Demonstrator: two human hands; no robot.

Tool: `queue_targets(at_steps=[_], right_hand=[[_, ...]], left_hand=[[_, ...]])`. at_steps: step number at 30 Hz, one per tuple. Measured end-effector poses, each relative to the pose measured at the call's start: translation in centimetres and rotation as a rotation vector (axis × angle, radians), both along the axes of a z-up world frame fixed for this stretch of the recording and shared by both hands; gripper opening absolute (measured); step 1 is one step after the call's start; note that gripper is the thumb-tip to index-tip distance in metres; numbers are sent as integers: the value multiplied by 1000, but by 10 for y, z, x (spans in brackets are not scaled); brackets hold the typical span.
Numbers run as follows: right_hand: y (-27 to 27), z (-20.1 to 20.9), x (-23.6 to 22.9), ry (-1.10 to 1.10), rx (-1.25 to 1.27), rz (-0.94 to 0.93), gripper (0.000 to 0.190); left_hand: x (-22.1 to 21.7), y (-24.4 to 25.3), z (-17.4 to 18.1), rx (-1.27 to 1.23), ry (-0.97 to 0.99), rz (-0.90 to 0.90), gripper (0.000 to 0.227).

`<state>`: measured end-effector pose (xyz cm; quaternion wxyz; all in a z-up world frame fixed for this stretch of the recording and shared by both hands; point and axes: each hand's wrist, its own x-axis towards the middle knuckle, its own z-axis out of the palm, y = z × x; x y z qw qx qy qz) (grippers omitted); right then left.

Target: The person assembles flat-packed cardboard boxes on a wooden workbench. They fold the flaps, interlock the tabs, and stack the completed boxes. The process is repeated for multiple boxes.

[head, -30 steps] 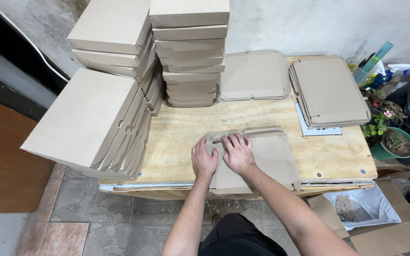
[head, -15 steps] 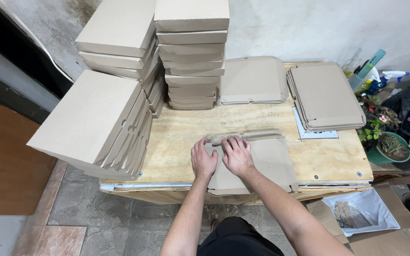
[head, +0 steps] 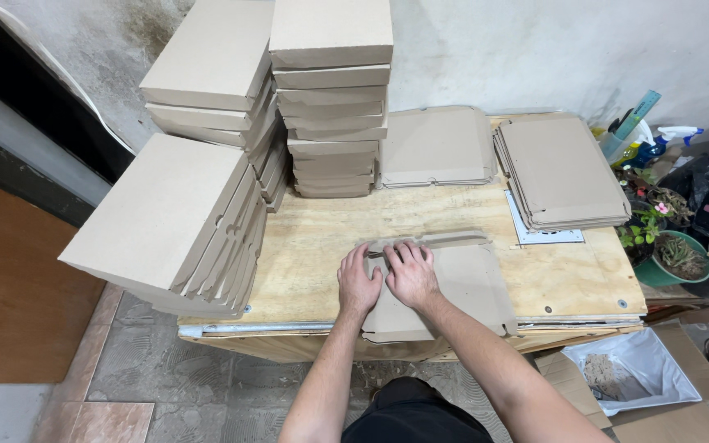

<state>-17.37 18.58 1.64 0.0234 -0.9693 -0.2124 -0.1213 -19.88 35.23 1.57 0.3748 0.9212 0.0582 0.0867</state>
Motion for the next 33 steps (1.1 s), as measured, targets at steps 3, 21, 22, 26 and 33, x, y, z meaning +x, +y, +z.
queue_targets(at_steps=[3,21,22,26,33], right_hand=[[1,-1,0,-18,-13,-7,57],[0,3,0,-15,34,-18,70],[1,3,1,-16,34,-18,70],[0,3,0,-13,39,-19,71],[0,0,2,-45,52,-19,72]], left_hand=[[10,-3,-16,54,-40,-42,70],[33,20,-26,-472,122,59,39],[34,20,-27,-471,121,59,39],[36,18,-36,-452,105,39,42],[37,13,-45,-274,-21,-48,44]])
